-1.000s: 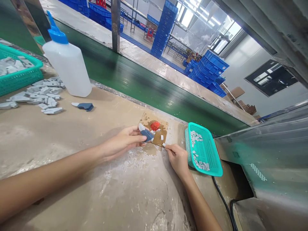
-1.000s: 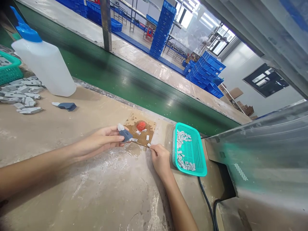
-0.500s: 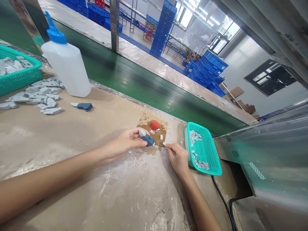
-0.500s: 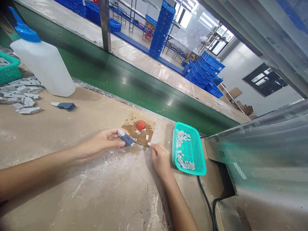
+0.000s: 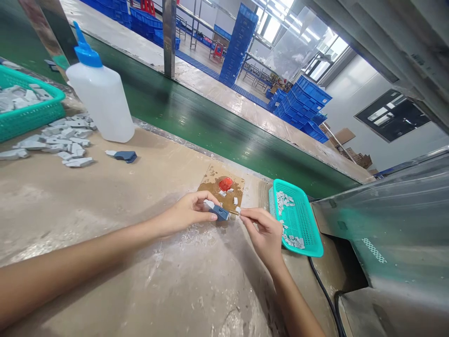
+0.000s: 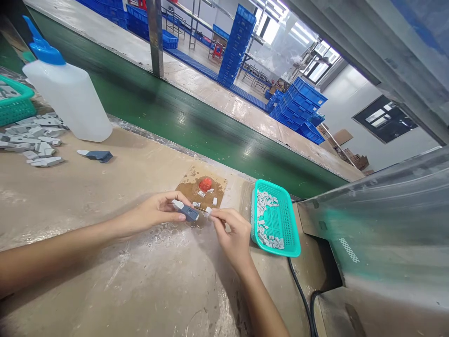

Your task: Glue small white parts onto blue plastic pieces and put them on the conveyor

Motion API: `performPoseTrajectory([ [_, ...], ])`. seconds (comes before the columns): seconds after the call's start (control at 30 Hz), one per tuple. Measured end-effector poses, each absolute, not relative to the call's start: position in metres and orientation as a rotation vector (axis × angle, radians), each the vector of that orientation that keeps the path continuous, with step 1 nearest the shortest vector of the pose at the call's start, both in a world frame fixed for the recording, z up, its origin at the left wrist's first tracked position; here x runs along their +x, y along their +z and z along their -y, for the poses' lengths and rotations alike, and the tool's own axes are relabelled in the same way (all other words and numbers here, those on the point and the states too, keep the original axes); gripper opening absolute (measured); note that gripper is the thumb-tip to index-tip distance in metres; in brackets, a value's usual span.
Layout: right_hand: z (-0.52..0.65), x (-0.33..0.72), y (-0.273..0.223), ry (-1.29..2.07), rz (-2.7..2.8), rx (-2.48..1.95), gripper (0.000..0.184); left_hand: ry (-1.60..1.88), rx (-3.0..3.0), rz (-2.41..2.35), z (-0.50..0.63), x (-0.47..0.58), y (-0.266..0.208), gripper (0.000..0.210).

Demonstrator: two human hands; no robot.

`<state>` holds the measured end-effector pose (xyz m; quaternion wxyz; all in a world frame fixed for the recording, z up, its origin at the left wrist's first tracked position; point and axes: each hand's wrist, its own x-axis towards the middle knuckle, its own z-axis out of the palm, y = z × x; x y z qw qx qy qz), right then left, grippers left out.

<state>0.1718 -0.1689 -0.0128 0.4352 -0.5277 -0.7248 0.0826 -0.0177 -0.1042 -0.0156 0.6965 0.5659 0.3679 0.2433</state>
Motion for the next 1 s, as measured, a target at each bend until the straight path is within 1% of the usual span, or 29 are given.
performPoseTrajectory([
  [0.2, 0.175, 0.153, -0.006, 0.248, 1.839, -1.199, 0.015, 0.554, 1.276, -0.803, 0.107, -0.017, -0.014, 0.022],
  [0.47, 0.174, 0.154, -0.011, 0.248, 1.860, -1.187, 0.016, 0.564, 1.279, -0.798, 0.107, -0.016, -0.014, 0.020],
  [0.73, 0.175, 0.151, -0.009, 0.222, 1.887, -1.155, 0.018, 0.575, 1.222, -0.797, 0.108, -0.017, -0.014, 0.022],
  [1.0, 0.178, 0.148, -0.008, 0.242, 1.922, -1.153, 0.020, 0.647, 1.226, -0.754, 0.110, -0.016, -0.015, 0.019],
])
